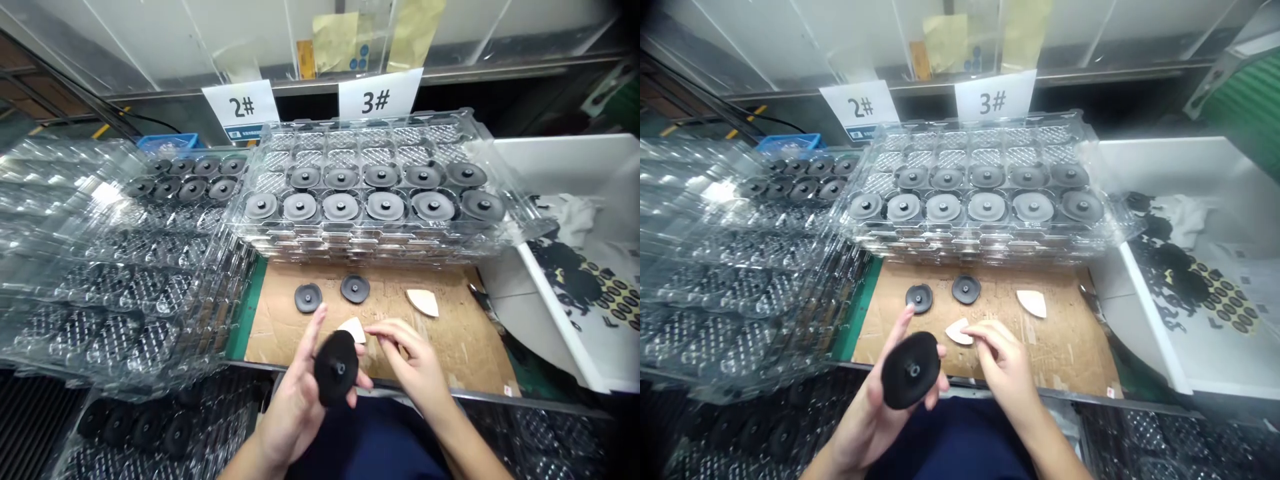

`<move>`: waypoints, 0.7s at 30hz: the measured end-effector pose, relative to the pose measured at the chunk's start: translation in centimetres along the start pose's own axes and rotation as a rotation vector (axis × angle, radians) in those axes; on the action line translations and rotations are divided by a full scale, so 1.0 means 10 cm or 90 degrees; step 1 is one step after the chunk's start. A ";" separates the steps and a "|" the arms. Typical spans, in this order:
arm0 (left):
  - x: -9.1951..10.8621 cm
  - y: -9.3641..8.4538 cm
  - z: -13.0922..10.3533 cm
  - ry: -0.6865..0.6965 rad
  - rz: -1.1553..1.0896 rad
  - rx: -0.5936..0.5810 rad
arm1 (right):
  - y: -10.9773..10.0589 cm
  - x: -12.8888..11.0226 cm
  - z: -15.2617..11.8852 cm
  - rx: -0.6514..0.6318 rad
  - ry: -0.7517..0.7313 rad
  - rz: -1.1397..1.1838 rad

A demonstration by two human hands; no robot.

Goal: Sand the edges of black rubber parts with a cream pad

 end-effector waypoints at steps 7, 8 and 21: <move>0.19 0.07 0.00 0.222 0.662 0.035 | -0.30 -0.20 -0.12 0.072 0.003 0.060; 0.22 0.11 -0.01 0.263 0.701 0.016 | -0.32 -0.25 -0.13 0.072 -0.003 0.094; 0.22 0.17 -0.02 0.115 0.640 -0.038 | -0.05 -0.58 0.00 -0.311 0.183 0.343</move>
Point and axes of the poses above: each hand's wrist, its own z-axis towards the middle knuckle, its own y-axis out of the palm, x = y × z, the point moved 6 cm from there along z, towards the middle knuckle, and after that the axes turned 6 degrees about -y, right-handed, at the moved point
